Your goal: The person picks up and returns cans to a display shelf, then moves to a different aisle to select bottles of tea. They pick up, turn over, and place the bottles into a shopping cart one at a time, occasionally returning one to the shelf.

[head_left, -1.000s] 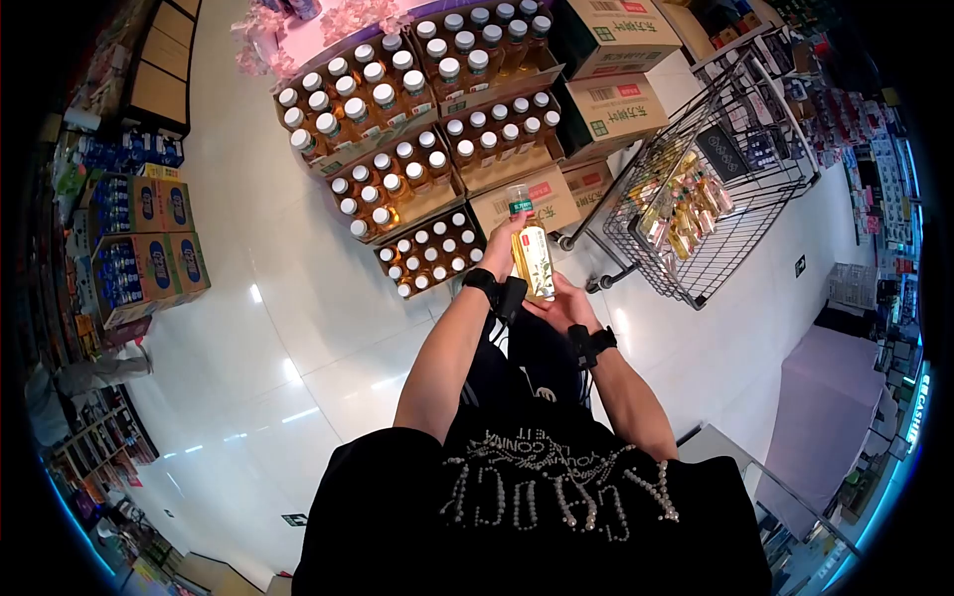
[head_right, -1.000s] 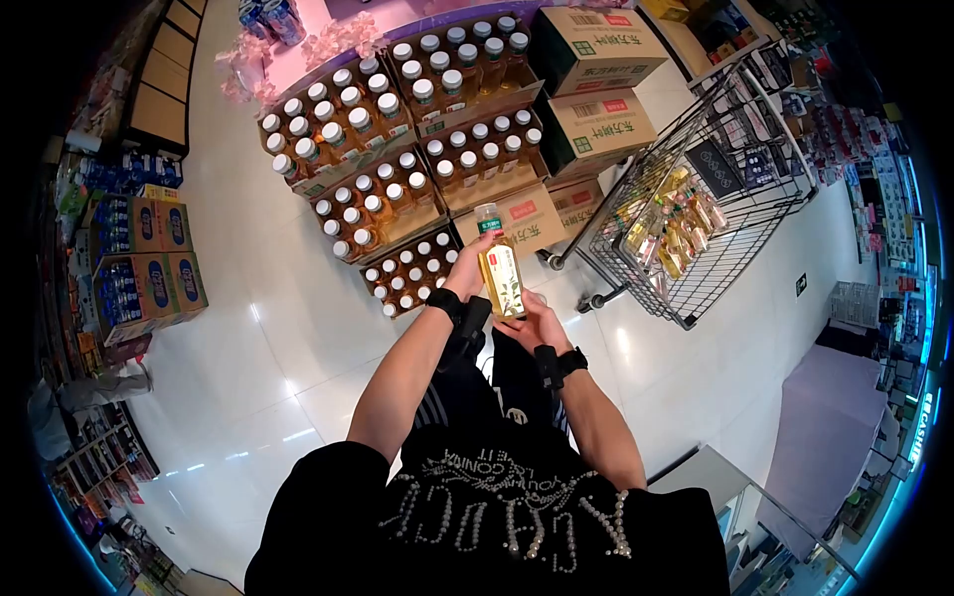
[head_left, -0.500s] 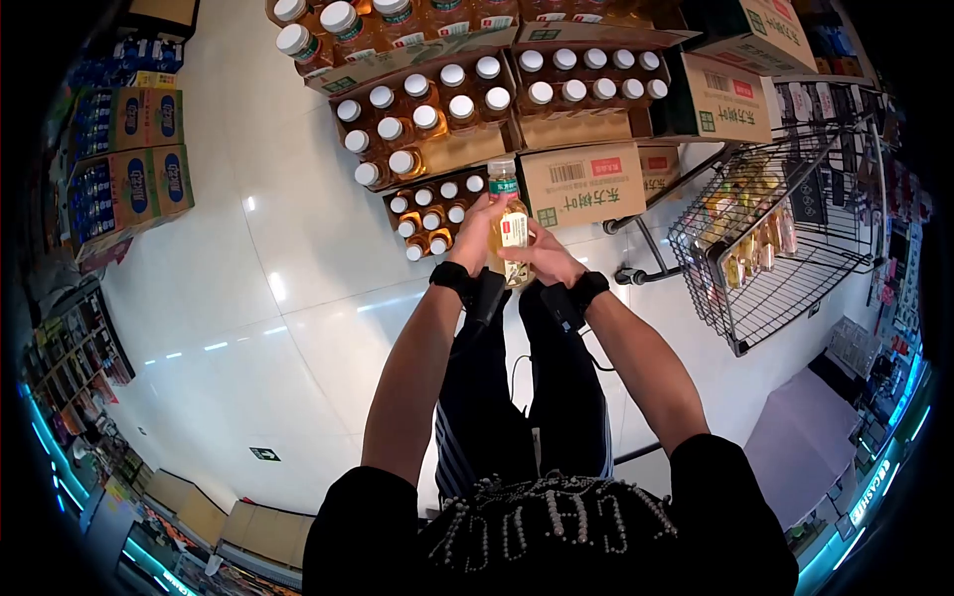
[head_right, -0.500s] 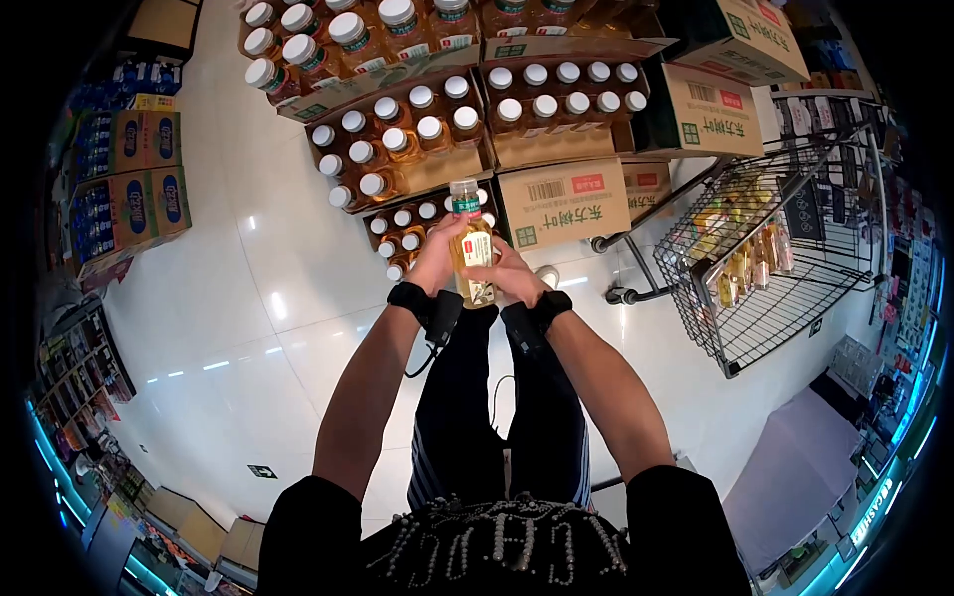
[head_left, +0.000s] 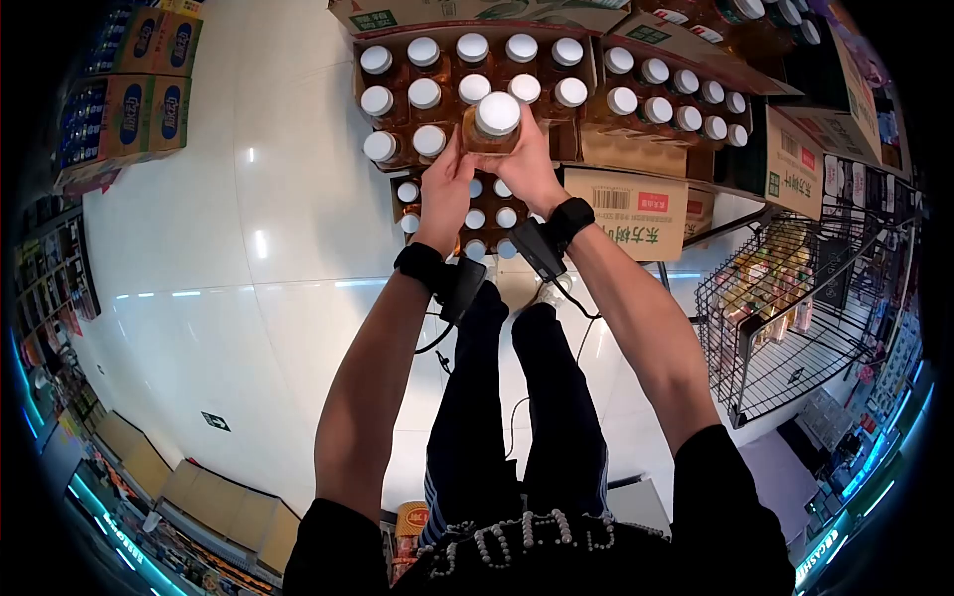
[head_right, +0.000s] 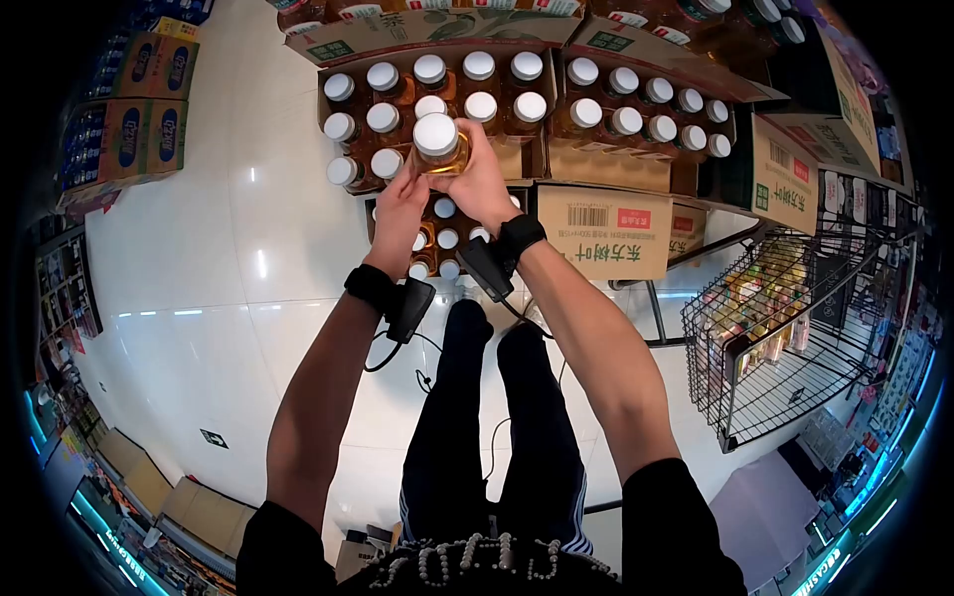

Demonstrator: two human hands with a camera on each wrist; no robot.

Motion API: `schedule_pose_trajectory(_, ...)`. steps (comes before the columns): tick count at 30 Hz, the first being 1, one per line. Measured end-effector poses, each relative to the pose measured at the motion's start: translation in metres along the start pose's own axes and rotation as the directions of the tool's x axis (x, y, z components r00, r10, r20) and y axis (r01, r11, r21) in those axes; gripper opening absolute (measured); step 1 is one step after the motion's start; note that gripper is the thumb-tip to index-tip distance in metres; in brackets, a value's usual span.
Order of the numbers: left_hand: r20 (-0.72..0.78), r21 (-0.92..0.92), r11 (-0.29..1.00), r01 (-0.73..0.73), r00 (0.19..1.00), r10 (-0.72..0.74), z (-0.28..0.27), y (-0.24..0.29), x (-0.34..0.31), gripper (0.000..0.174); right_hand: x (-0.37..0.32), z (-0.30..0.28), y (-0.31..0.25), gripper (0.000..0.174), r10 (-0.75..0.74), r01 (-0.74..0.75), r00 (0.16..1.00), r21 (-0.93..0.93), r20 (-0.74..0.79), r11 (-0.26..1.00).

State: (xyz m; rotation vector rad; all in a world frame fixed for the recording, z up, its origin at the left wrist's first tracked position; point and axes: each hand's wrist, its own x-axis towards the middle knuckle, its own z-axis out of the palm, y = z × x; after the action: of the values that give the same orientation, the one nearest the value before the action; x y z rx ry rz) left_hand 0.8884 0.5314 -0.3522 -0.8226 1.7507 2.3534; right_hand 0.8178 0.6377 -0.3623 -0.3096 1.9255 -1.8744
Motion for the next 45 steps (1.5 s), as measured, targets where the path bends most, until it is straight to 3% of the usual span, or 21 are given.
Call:
schedule_pose_trajectory(2, -0.02, -0.012, 1.0, 0.007, 1.0, -0.007, -0.001, -0.008, 0.002, 0.044, 0.006, 0.001, 0.025, 0.065, -0.03, 0.03, 1.0, -0.016, 0.002, 0.999)
schedule_pose_trajectory(4, -0.037, -0.019, 1.0, 0.01, 0.999, -0.011, -0.002, -0.019, 0.002, 0.043, 0.008, 0.002, 0.046, 0.065, -0.076, 0.063, 0.995, -0.205, -0.058, 0.977)
schedule_pose_trajectory(7, -0.054, -0.002, 0.999, 0.036, 0.998, -0.036, -0.005, -0.032, 0.005, 0.044, 0.004, 0.001, 0.062, 0.065, -0.01, 0.0, 0.997, -0.133, -0.074, 0.991)
schedule_pose_trajectory(12, -0.071, -0.023, 0.999, 0.045, 0.996, -0.046, -0.009, -0.047, 0.007, 0.05, 0.005, -0.007, 0.074, 0.06, 0.073, -0.069, 0.996, -0.064, 0.057, 0.996)
schedule_pose_trajectory(14, -0.078, -0.055, 0.995, 0.078, 0.994, -0.082, -0.008, -0.051, 0.007, 0.049, 0.0, -0.011, 0.072, 0.063, 0.136, -0.117, 0.991, -0.489, 0.003, 0.864)
schedule_pose_trajectory(15, -0.07, -0.051, 0.996, 0.076, 0.994, -0.079, -0.009, -0.056, 0.007, 0.049, -0.001, -0.013, 0.071, 0.06, 0.107, -0.083, 0.994, -0.499, 0.018, 0.863)
schedule_pose_trajectory(17, -0.145, -0.085, 0.986, 0.146, 0.977, -0.157, -0.004, -0.048, -0.001, 0.047, -0.003, -0.017, 0.081, 0.054, 0.0, 0.011, 1.0, -0.387, 0.027, 0.922)
schedule_pose_trajectory(19, -0.17, -0.04, 0.984, 0.174, 0.969, -0.178, 0.004, -0.046, -0.011, 0.041, -0.019, -0.025, 0.078, 0.04, -0.008, 0.004, 1.0, -0.234, -0.015, 0.972)
schedule_pose_trajectory(21, -0.206, -0.075, 0.972, 0.224, 0.95, -0.235, 0.015, -0.06, -0.025, 0.036, -0.048, -0.046, 0.038, 0.04, 0.324, -0.308, 0.945, -0.216, 0.04, 0.926)
schedule_pose_trajectory(23, -0.18, -0.093, 0.92, 0.381, 0.902, -0.392, 0.028, -0.078, -0.045, 0.029, -0.089, -0.066, 0.017, 0.032, 0.301, -0.303, 0.951, -0.012, -0.07, 0.953)
schedule_pose_trajectory(25, -0.041, -0.051, 0.914, 0.403, 0.913, -0.405, 0.044, -0.107, -0.077, 0.024, -0.135, -0.094, 0.01, 0.028, 0.364, -0.354, 0.906, 0.087, -0.214, 0.931)
schedule_pose_trajectory(27, 0.129, -0.399, 0.809, 0.431, 0.9, -0.416, 0.062, -0.165, -0.104, 0.022, -0.182, -0.13, -0.013, 0.026, 0.455, -0.431, 0.829, 0.147, -0.325, 0.89)
schedule_pose_trajectory(29, 0.166, -0.142, 0.853, 0.502, 0.862, -0.479, 0.108, -0.148, -0.14, 0.019, -0.226, -0.164, -0.047, 0.026, 0.548, -0.442, 0.711, 0.325, -0.442, 0.836)
schedule_pose_trajectory(31, 0.147, 0.059, 0.841, 0.539, 0.828, -0.541, 0.168, -0.101, -0.177, 0.02, -0.271, -0.202, -0.073, 0.026, 0.557, -0.391, 0.649, 0.4, -0.518, 0.829)
schedule_pose_trajectory(35, 0.335, 0.091, 0.83, 0.551, 0.768, -0.546, 0.249, -0.095, -0.214, 0.024, -0.356, -0.271, -0.109, 0.026, 0.506, -0.271, 0.549, 0.431, -0.665, 0.861)
schedule_pose_trajectory(40, 0.495, 0.266, 0.843, 0.468, 0.684, -0.536, 0.348, -0.065, -0.234, 0.025, -0.439, -0.331, -0.113, 0.024, 0.592, -0.186, 0.37, 0.567, -0.716, 0.802)
schedule_pose_trajectory(41, 0.505, 0.283, 0.833, 0.475, 0.665, -0.551, 0.369, -0.06, -0.237, 0.025, -0.45, -0.344, -0.109, 0.022, 0.636, -0.173, 0.326, 0.617, -0.699, 0.767)
schedule_pose_trajectory(45, 0.547, 0.346, 0.813, 0.468, 0.603, -0.58, 0.43, -0.078, -0.249, 0.026, -0.472, -0.398, -0.052, 0.023, 0.717, -0.141, 0.279, 0.711, -0.639, 0.688)
